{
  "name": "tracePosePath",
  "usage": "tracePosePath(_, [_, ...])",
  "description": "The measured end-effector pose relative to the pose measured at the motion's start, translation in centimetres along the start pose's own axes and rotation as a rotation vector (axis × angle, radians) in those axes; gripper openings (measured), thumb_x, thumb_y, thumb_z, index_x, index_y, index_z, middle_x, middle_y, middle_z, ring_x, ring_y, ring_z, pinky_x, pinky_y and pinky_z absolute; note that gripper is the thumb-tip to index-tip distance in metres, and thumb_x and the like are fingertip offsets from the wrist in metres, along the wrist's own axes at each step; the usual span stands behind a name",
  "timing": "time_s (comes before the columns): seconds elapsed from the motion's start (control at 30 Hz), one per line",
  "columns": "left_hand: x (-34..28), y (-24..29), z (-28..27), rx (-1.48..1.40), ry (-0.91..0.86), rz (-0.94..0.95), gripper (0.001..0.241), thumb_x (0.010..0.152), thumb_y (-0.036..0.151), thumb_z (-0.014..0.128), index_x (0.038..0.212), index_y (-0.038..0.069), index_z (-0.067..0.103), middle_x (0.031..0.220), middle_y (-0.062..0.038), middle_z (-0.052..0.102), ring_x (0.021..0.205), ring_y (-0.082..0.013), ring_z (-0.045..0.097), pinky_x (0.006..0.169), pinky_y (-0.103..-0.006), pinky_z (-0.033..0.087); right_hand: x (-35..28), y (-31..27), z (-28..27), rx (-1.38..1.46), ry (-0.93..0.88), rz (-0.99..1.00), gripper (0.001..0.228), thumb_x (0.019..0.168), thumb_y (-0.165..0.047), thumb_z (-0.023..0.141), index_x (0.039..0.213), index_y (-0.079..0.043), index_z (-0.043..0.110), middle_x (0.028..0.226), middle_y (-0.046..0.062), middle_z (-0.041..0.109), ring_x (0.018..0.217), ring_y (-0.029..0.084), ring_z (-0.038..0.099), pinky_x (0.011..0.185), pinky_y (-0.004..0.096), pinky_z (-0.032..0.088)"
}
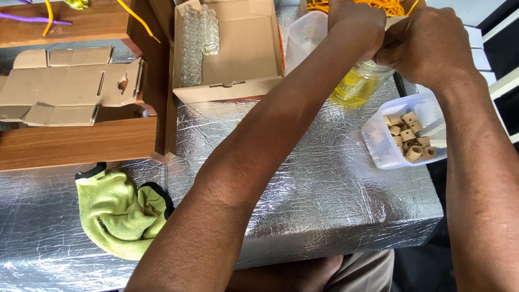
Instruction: Assembling a small cardboard box, inserting a perfume bottle, filling it with liquid using a syringe, and cleaning the bottle.
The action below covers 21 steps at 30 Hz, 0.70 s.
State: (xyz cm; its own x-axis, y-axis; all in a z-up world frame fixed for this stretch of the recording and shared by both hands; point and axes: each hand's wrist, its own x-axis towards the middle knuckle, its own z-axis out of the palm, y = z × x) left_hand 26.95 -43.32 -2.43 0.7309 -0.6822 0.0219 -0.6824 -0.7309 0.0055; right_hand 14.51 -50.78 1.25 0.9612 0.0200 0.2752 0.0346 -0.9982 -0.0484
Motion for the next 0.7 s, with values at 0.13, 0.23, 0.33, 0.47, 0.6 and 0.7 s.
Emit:
tracePosePath(0.13, [0.4,-0.2,0.2,-0.017,0.011,-0.010,0.055,0.081,0.040,0.086,0.129,0.035,0.061,0.121,0.007,0.068,0.119,-0.0247,0.063,0.112,-0.0476,0.040,0.2,1.5,0.8,-0.042,0.063,-0.070,0.029,0.095,-0.021,0.090,0.117,-0.003,0.085,0.100,0.012,0.080,0.082,0.030,0.076,0.062,0.043,0.055])
tracePosePath(0.23, [0.7,-0.5,0.2,-0.031,-0.010,-0.017,0.047,0.086,0.054,0.079,0.127,0.038,0.063,0.116,0.007,0.071,0.110,-0.0254,0.067,0.100,-0.0440,0.045,0.3,1.7,0.7,0.031,0.053,-0.059,0.032,0.081,-0.011,0.084,0.113,-0.010,0.086,0.094,0.009,0.079,0.085,0.023,0.073,0.071,0.040,0.053])
tracePosePath(0.33, [0.8,-0.8,0.5,-0.053,-0.007,-0.007,0.064,0.082,0.050,0.085,0.136,0.036,0.054,0.129,0.005,0.066,0.123,-0.0273,0.062,0.115,-0.0517,0.035,0.0,1.6,0.5,0.157,0.018,0.035,0.028,0.079,-0.003,0.082,0.107,-0.006,0.085,0.089,0.011,0.077,0.081,0.018,0.072,0.074,0.035,0.055])
tracePosePath(0.47, [0.8,-0.8,0.2,-0.055,-0.020,0.018,0.065,0.078,0.040,0.089,0.134,0.037,0.056,0.128,0.005,0.067,0.124,-0.0258,0.061,0.113,-0.0530,0.034,-0.4,2.0,0.8,0.192,0.089,-0.029,0.027,0.080,0.003,0.080,0.107,-0.002,0.084,0.093,0.013,0.078,0.080,0.018,0.072,0.070,0.034,0.057])
tracePosePath(0.6, [-1.3,-1.3,-2.3,-0.033,-0.092,0.049,0.056,0.085,0.036,0.079,0.133,0.034,0.052,0.130,0.004,0.065,0.134,-0.0308,0.053,0.117,-0.0619,0.015,-1.1,0.2,-0.8,0.285,0.046,0.062,0.021,0.085,0.012,0.070,0.100,0.002,0.081,0.080,0.013,0.074,0.059,0.017,0.066,0.062,0.032,0.056])
tracePosePath(0.7, [-3.7,-2.1,-6.4,-0.092,-0.286,0.100,0.048,0.090,0.036,0.070,0.135,0.028,0.054,0.146,0.002,0.056,0.150,-0.0353,0.031,0.118,-0.0738,0.007,-1.4,1.8,-0.4,0.167,0.190,-0.049,0.021,0.091,0.008,0.078,0.111,0.002,0.084,0.084,0.012,0.076,0.071,0.015,0.069,0.074,0.036,0.060])
